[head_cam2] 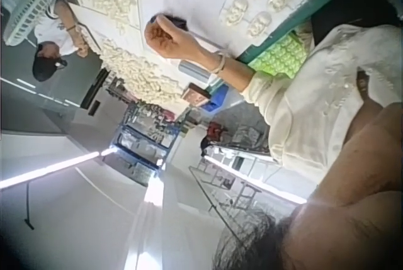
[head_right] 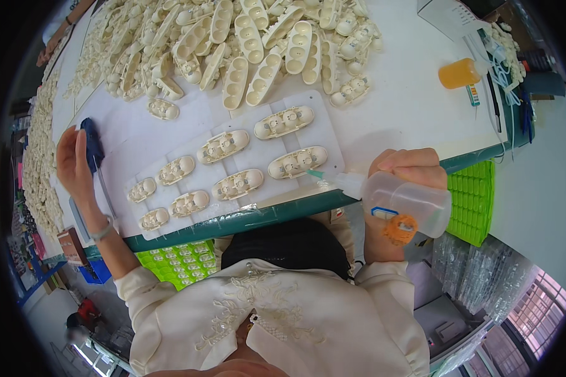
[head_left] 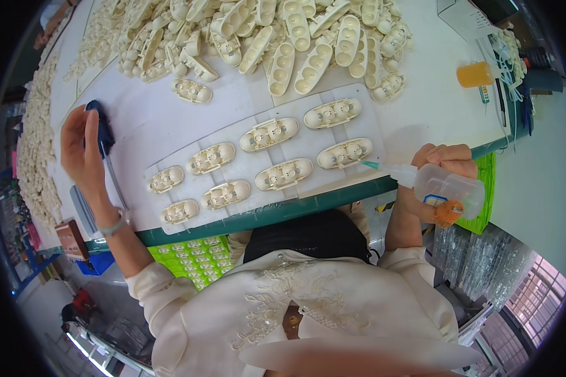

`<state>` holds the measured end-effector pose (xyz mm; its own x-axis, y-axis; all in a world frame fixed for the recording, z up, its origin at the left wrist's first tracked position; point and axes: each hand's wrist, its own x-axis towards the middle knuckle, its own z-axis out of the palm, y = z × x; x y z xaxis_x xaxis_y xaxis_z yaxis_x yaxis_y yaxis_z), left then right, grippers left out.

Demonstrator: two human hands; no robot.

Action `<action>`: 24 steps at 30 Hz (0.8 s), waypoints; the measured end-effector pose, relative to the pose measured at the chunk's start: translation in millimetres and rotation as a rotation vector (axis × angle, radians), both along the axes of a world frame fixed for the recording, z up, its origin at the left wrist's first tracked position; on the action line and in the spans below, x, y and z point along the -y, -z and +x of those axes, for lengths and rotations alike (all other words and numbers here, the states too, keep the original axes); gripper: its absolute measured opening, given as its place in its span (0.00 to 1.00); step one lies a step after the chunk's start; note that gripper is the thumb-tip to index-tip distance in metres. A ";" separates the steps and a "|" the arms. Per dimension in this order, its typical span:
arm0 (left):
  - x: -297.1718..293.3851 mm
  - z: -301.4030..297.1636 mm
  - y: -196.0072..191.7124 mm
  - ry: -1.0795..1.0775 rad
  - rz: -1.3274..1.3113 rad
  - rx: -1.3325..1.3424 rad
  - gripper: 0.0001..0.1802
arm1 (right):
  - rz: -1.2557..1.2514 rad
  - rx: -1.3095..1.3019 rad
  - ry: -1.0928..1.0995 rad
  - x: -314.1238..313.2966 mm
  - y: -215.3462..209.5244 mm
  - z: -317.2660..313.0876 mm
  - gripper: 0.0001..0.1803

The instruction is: The person assembles small white plastic components by placing parts into an assembly jig, applying glue from a bottle, and trimming excess plastic with a utility knife.

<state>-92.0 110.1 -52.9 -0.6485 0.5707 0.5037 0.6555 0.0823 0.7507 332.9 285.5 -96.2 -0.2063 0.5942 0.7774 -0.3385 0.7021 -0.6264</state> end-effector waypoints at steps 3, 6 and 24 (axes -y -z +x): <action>19.8 68.3 -55.1 0.132 -0.251 -0.253 0.18 | -0.068 -0.076 0.061 -1.0 5.4 1.6 0.32; 0.1 145.1 -71.5 0.453 -0.479 -0.419 0.29 | -0.036 -0.014 0.152 -0.1 3.0 8.1 0.33; -29.6 207.1 -28.6 0.613 -0.552 -0.312 0.25 | 0.039 0.214 0.041 -5.0 -7.6 18.3 0.18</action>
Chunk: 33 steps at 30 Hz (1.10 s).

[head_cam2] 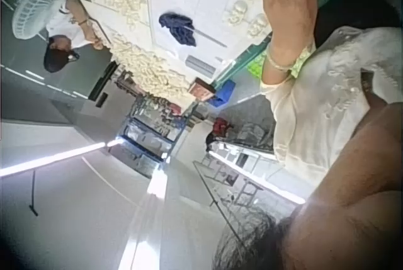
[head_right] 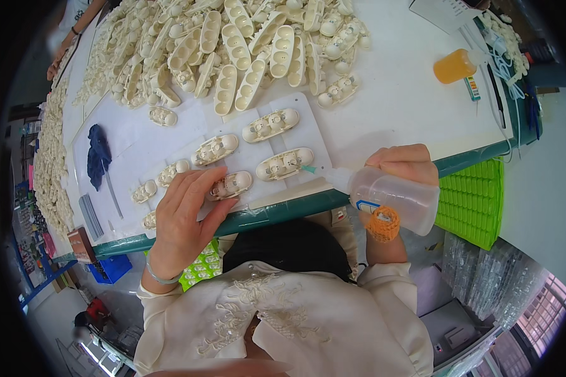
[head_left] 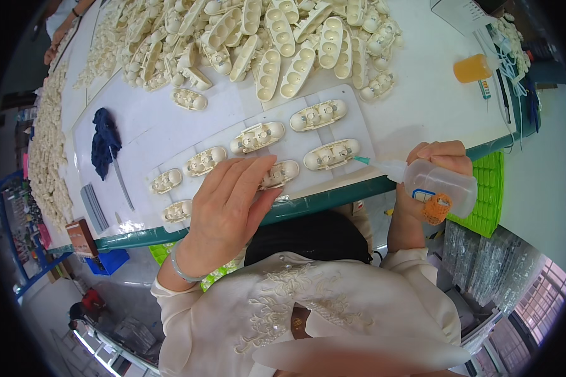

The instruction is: The person assembles small white plastic components by placing parts into an assembly jig, applying glue from a bottle, and trimming excess plastic with a utility knife.

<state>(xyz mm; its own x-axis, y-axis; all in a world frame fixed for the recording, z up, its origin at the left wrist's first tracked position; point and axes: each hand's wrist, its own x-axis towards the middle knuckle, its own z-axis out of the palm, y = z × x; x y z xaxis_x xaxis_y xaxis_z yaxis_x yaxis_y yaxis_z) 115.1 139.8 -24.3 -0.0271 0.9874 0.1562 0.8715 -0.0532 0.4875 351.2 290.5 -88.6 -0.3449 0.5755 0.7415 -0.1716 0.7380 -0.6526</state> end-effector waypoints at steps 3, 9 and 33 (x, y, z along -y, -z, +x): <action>-0.8 -0.7 -4.4 -0.020 -0.018 0.063 0.26 | 0.028 0.101 0.029 -2.7 7.6 8.0 0.17; -9.6 0.7 -9.3 -0.041 -0.080 0.105 0.25 | -0.358 -0.310 0.018 2.7 -0.1 10.7 0.27; 28.2 -19.3 -21.5 -0.242 0.104 0.089 0.20 | -0.139 0.248 0.378 -121.9 -12.1 -15.5 0.32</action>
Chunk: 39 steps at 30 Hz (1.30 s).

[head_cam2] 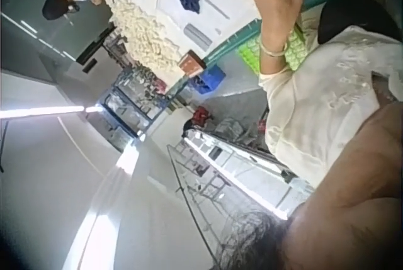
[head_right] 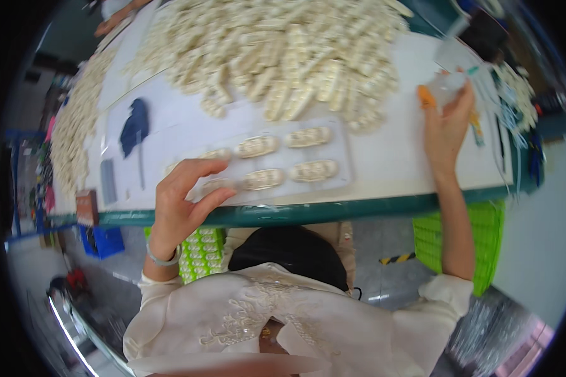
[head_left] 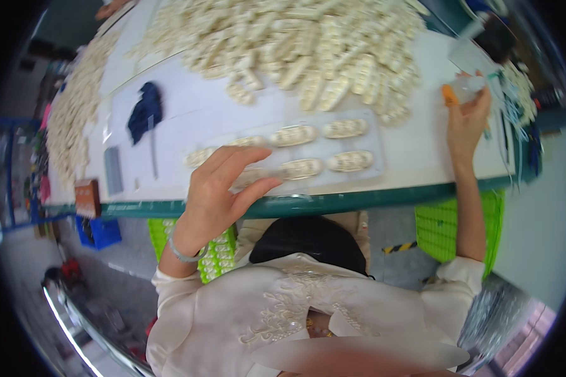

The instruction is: The person assembles small white plastic components by placing parts into an assembly jig, applying glue from a bottle, and trimming excess plastic with a utility knife.

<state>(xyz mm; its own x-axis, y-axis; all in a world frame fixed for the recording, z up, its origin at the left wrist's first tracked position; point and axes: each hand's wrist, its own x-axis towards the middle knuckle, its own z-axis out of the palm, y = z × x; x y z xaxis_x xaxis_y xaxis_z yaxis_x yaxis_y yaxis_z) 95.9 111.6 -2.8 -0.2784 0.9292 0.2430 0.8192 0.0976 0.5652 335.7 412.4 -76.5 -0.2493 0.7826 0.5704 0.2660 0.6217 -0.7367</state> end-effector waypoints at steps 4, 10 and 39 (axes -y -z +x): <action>30.3 -20.9 -3.4 -0.233 0.088 0.016 0.17 | 0.210 0.287 0.214 -54.9 28.6 -17.0 0.40; 107.8 -120.6 27.9 -0.807 0.194 -0.118 0.16 | 0.005 0.287 0.205 -83.8 47.4 10.0 0.47; 69.1 -23.5 -31.5 0.550 -0.024 0.108 0.14 | -1.121 0.805 -1.262 203.7 -88.3 -83.3 0.20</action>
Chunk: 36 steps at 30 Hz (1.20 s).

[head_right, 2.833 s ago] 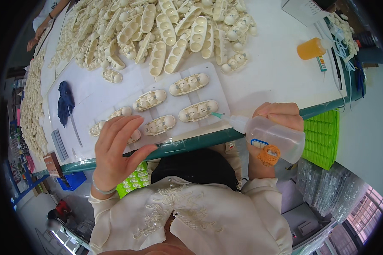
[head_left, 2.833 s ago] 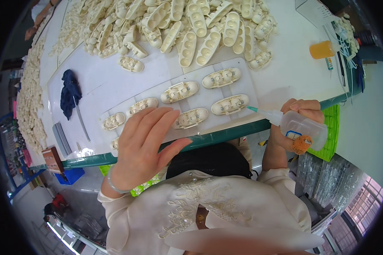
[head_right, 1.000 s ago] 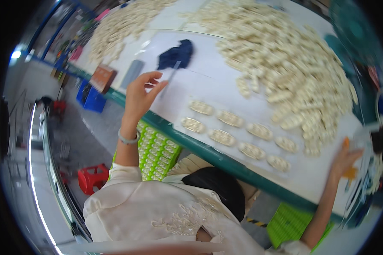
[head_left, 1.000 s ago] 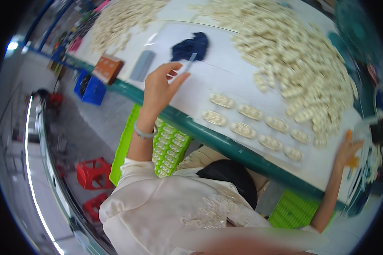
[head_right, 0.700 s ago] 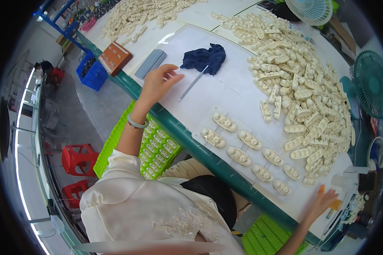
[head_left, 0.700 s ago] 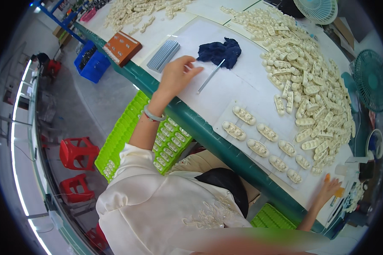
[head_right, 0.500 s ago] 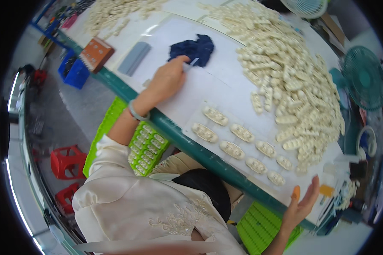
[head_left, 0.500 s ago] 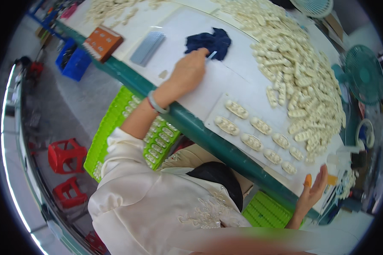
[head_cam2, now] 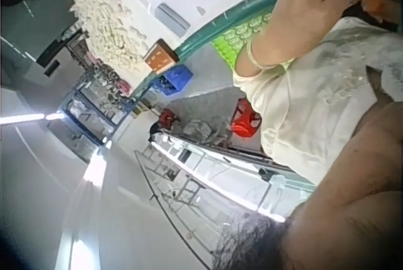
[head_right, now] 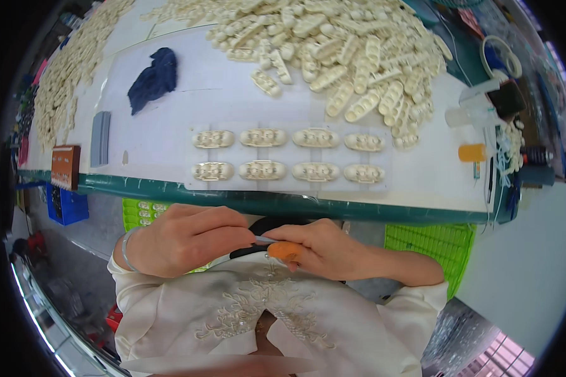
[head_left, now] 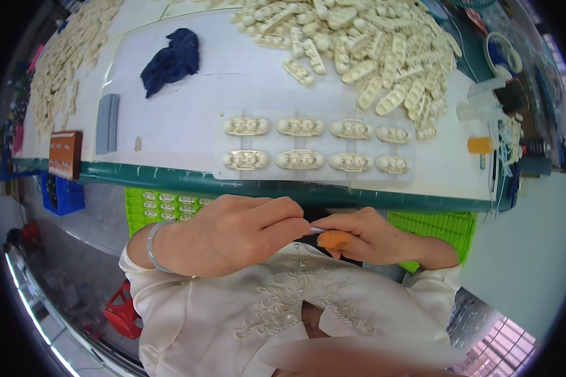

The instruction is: The person assembles small white plastic components by placing parts into an assembly jig, applying glue from a bottle, and trimming excess plastic with a utility knife.

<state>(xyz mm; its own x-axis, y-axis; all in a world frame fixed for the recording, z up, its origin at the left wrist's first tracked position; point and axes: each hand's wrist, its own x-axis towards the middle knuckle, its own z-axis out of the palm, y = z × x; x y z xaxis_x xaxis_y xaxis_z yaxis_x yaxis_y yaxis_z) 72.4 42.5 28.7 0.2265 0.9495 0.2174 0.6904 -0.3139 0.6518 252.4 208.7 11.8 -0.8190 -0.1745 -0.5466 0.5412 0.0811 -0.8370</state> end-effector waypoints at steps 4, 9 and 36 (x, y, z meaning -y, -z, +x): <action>-7.7 -9.4 -10.2 -0.084 -0.165 0.435 0.20 | -0.084 -0.210 0.069 -9.7 19.1 25.0 0.18; -50.8 27.2 13.2 -0.068 -0.242 0.543 0.20 | -0.293 -0.309 0.207 -20.8 25.2 34.0 0.17; -193.3 25.2 52.2 -0.219 -0.379 0.555 0.12 | 0.549 -0.485 0.487 -143.5 64.5 31.6 0.11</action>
